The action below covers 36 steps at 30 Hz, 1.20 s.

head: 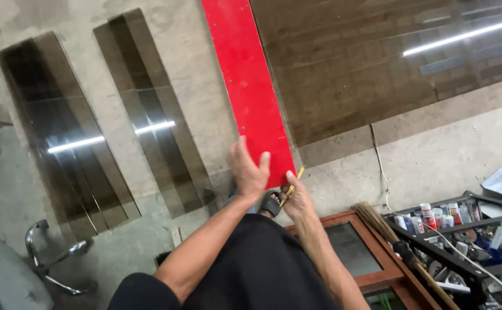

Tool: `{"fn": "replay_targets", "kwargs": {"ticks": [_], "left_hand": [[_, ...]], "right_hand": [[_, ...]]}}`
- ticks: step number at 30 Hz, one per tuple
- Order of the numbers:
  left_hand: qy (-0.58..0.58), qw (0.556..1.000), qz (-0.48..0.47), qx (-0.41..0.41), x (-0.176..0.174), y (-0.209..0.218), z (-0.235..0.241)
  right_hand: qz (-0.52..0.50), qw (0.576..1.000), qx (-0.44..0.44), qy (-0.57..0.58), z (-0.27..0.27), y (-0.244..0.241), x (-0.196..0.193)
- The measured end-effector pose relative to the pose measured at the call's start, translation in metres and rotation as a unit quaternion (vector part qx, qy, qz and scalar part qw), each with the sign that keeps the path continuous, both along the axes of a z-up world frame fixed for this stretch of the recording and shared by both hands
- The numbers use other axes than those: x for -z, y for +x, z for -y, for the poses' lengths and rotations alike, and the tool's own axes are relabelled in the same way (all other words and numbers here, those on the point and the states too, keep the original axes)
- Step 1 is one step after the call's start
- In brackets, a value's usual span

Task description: Scoring glass sheets with a glass cutter guided by a straight edge

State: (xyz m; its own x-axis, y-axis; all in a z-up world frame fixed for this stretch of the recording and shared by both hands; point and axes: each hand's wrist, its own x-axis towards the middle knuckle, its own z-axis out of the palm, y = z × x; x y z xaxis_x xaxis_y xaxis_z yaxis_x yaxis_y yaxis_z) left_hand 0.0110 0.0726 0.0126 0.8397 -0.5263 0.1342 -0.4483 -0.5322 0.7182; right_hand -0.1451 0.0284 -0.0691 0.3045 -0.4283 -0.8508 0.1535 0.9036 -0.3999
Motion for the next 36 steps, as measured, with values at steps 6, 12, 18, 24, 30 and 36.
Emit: {"fn": "replay_targets", "kwargs": {"ticks": [6, 12, 18, 24, 30, 36], "left_hand": [[0.065, 0.908, -0.372, -0.182, -0.015, 0.023, -0.014], [0.013, 0.875, -0.399, -0.274, -0.025, 0.036, -0.031], [-0.038, 0.910, -0.285, -0.300, -0.040, 0.080, -0.085], [0.064, 0.935, -0.158, -0.312, 0.005, 0.110, -0.147], [0.092, 0.953, -0.090, -0.273, -0.013, 0.099, -0.126], [0.094, 0.954, -0.229, -0.167, -0.019, 0.067, -0.006]], "right_hand": [[-0.013, 0.998, -0.045, 0.041, -0.039, -0.015, -0.103], [-0.003, 0.995, -0.094, 0.015, -0.053, -0.014, -0.084], [-0.062, 0.966, -0.233, -0.097, -0.044, 0.000, -0.114], [-0.132, 0.960, -0.218, -0.111, -0.020, -0.065, -0.102], [-0.198, 0.955, -0.180, -0.125, -0.011, -0.137, -0.109], [-0.211, 0.955, -0.162, -0.131, -0.011, -0.195, -0.110]]}}
